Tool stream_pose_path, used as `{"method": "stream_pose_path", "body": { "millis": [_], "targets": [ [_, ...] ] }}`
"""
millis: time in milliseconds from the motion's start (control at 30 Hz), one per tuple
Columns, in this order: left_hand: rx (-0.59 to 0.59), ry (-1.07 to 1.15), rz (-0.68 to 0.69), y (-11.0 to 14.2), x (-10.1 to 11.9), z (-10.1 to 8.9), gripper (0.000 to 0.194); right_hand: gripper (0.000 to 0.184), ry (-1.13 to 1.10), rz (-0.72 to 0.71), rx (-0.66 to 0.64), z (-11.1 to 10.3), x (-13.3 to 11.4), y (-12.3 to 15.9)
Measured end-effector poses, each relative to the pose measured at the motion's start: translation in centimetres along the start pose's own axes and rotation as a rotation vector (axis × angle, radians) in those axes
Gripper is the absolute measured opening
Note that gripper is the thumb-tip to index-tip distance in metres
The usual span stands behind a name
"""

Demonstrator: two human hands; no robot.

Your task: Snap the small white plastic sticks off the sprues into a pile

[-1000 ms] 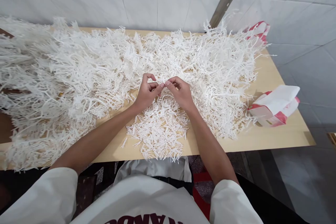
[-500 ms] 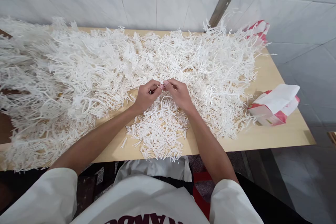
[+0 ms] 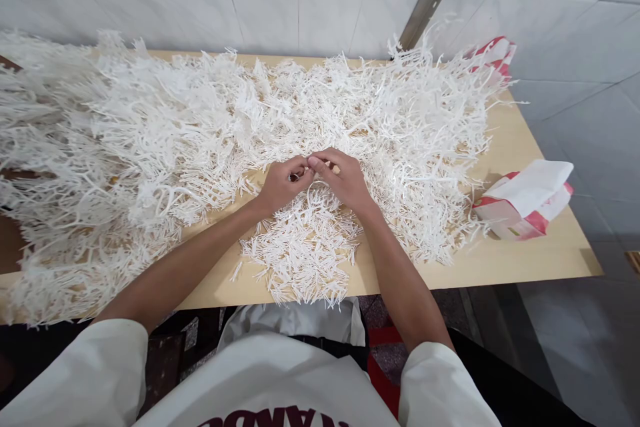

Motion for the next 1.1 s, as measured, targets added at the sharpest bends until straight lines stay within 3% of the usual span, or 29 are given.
{"method": "stream_pose_path", "body": {
  "millis": [100, 267, 333, 433, 567, 633, 800, 1000, 1100],
  "targets": [
    [-0.027, -0.025, 0.011, 0.0, 0.1, 0.4, 0.016, 0.03, 0.126, -0.025, 0.035, -0.5, 0.0, 0.2],
    [-0.011, -0.063, -0.005, 0.0, 0.0, 0.4, 0.011, 0.032, 0.362, -0.06, -0.018, 0.4, -0.4, 0.5],
    [-0.049, -0.049, -0.006, 0.3, 0.1, 0.7, 0.011, 0.033, 0.399, -0.023, 0.062, -0.6, 0.0, 0.6],
    [-0.141, 0.058, -0.035, 0.7, 0.0, 1.5, 0.012, 0.036, 0.367, 0.082, 0.289, -3.9, 1.5, 1.1],
    [-0.097, 0.175, -0.128, 0.5, -0.9, 1.0, 0.018, 0.033, 0.231, 0.064, 0.4, -6.0, 1.9, 1.1],
    [-0.07, 0.201, -0.156, 0.3, -1.3, 0.7, 0.022, 0.032, 0.205, -0.01, 0.328, -5.2, 0.8, 0.5],
    [-0.07, 0.212, -0.125, 0.2, -1.0, 0.6, 0.027, 0.036, 0.101, -0.096, -0.079, -0.1, -0.8, -0.1],
    [-0.134, 0.199, -0.113, 0.4, -0.6, 1.2, 0.026, 0.048, 0.303, -0.172, -0.159, 0.3, -0.6, 0.2],
    [-0.155, 0.223, -0.099, 0.4, -0.5, 1.4, 0.02, 0.05, 0.288, -0.154, -0.153, 0.3, -0.7, 0.1]
  ]
}}
Point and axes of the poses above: each hand's wrist, its own y-axis away from the middle knuckle, its own z-axis out of the palm, x = y × z, the point moved 10 cm from there along -y, towards the middle knuckle, and after that the axes turned 12 degrees about -z, right-handed, at the moved point
